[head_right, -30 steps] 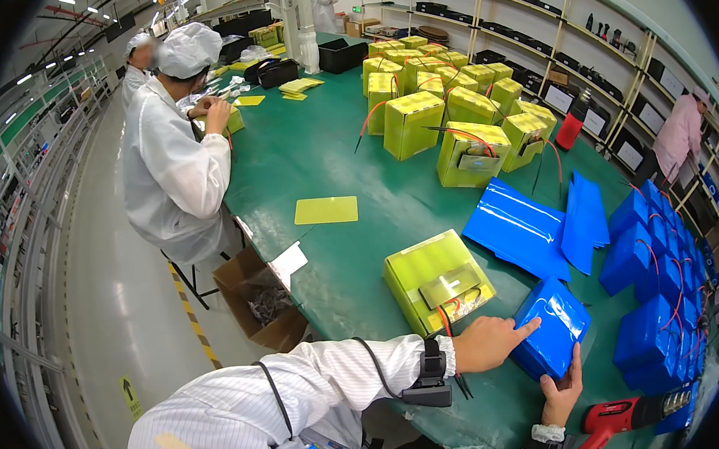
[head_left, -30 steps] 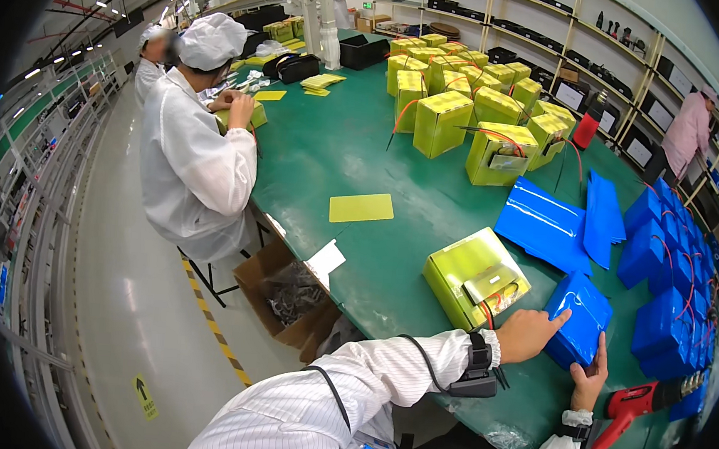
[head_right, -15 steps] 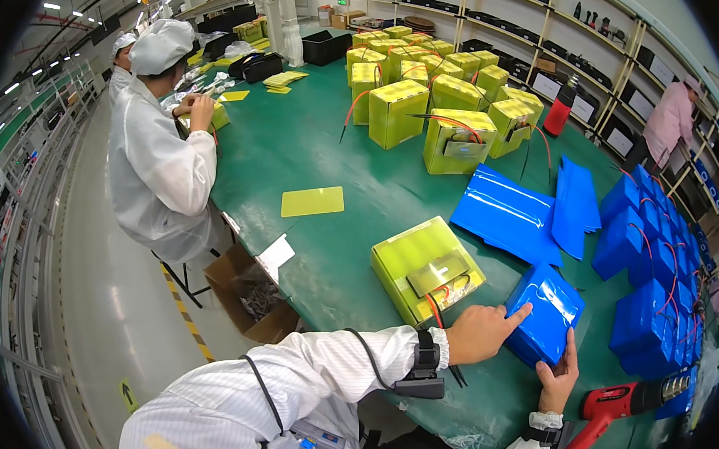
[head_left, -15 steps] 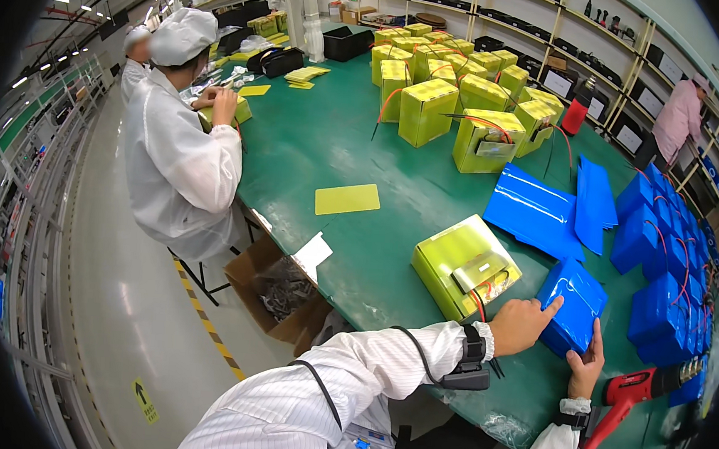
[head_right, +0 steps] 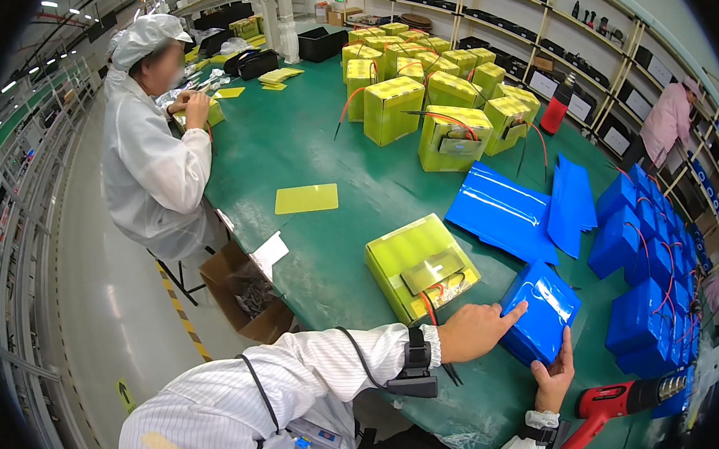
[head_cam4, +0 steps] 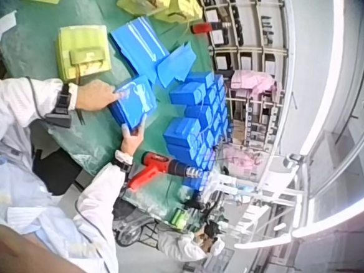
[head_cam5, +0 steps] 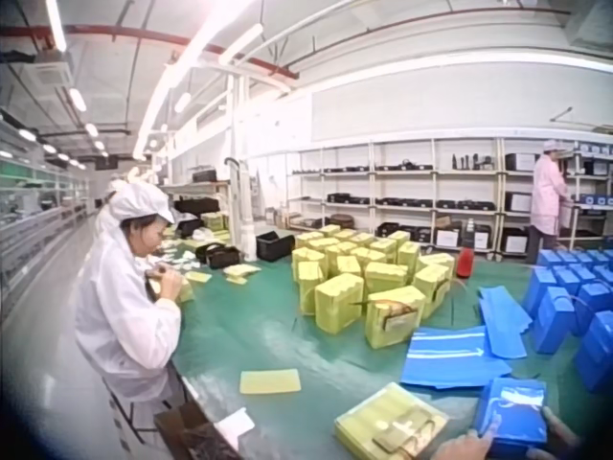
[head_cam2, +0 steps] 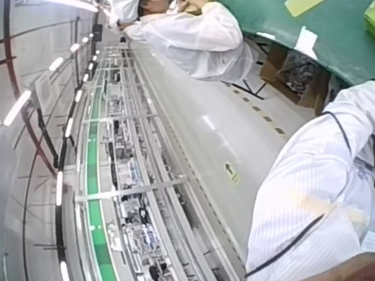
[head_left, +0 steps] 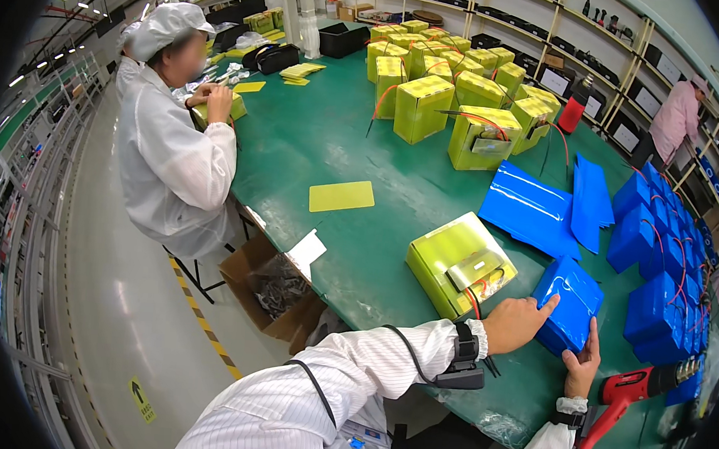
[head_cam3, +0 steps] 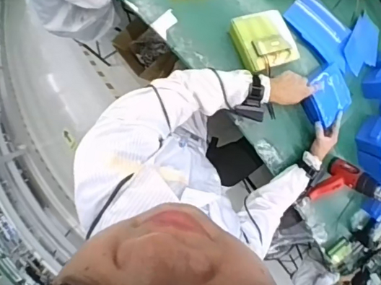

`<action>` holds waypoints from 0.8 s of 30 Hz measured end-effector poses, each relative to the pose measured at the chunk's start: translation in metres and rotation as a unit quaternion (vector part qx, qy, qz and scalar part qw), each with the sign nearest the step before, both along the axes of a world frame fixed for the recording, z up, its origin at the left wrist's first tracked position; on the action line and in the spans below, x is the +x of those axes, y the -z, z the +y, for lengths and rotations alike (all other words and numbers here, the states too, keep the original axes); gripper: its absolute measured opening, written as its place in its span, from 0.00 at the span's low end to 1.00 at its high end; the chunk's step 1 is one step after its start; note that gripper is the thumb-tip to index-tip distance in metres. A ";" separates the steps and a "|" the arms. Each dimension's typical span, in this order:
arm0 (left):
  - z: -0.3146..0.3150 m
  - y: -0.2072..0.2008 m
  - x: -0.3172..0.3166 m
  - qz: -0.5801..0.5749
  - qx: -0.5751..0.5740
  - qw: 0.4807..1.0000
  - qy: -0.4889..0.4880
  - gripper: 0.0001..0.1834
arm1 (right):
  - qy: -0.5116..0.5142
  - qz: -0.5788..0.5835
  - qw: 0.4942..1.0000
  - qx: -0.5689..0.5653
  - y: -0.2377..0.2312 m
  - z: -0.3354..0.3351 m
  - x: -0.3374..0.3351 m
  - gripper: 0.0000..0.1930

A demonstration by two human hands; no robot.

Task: The recorder and colleagues are assembling and inspecting large rechargeable battery packs on an industrial workbench.

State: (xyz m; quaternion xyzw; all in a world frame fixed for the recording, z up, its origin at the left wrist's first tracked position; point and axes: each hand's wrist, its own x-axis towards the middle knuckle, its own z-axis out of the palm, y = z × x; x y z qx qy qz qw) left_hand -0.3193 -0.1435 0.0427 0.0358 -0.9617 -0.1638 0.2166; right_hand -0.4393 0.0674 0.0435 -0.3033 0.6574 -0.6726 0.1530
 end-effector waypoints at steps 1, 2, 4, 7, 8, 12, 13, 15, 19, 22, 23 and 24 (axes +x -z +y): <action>-0.001 0.000 0.000 0.000 0.002 1.000 0.000 0.36 | 0.000 0.000 1.000 0.002 0.000 0.000 -0.001 0.48; -0.002 0.000 0.000 0.002 -0.002 1.000 0.003 0.36 | -0.001 -0.002 1.000 0.001 0.000 0.001 -0.002 0.49; -0.003 0.000 0.000 0.004 -0.002 1.000 0.006 0.36 | -0.001 -0.005 1.000 0.003 0.000 0.002 -0.003 0.49; -0.005 0.000 0.000 0.005 0.002 1.000 0.012 0.37 | -0.006 -0.007 1.000 0.006 -0.001 0.001 -0.002 0.49; -0.005 0.000 0.000 0.003 0.000 1.000 0.009 0.36 | -0.007 -0.010 1.000 0.003 -0.002 0.000 -0.001 0.49; -0.005 0.000 -0.001 -0.001 0.003 1.000 0.005 0.36 | -0.006 -0.012 1.000 0.004 -0.002 0.000 -0.001 0.49; -0.005 0.000 -0.001 -0.002 0.005 1.000 0.005 0.36 | -0.006 -0.013 1.000 0.006 -0.002 0.000 -0.001 0.49; -0.004 0.000 -0.002 0.004 0.006 1.000 0.002 0.36 | -0.002 -0.004 1.000 0.006 -0.002 0.000 -0.001 0.49; -0.003 0.001 -0.001 0.005 0.015 1.000 0.001 0.36 | 0.005 -0.004 1.000 0.023 -0.005 -0.001 0.002 0.49; -0.003 0.002 0.003 0.001 0.028 1.000 -0.008 0.36 | 0.003 -0.007 1.000 0.030 -0.004 -0.004 0.004 0.48; -0.004 0.003 0.005 0.006 0.032 0.999 -0.012 0.36 | 0.005 -0.005 0.999 0.032 -0.004 -0.007 0.006 0.48; -0.004 0.003 0.005 0.013 0.035 0.999 -0.013 0.36 | 0.010 -0.001 0.999 0.034 -0.006 -0.008 0.007 0.48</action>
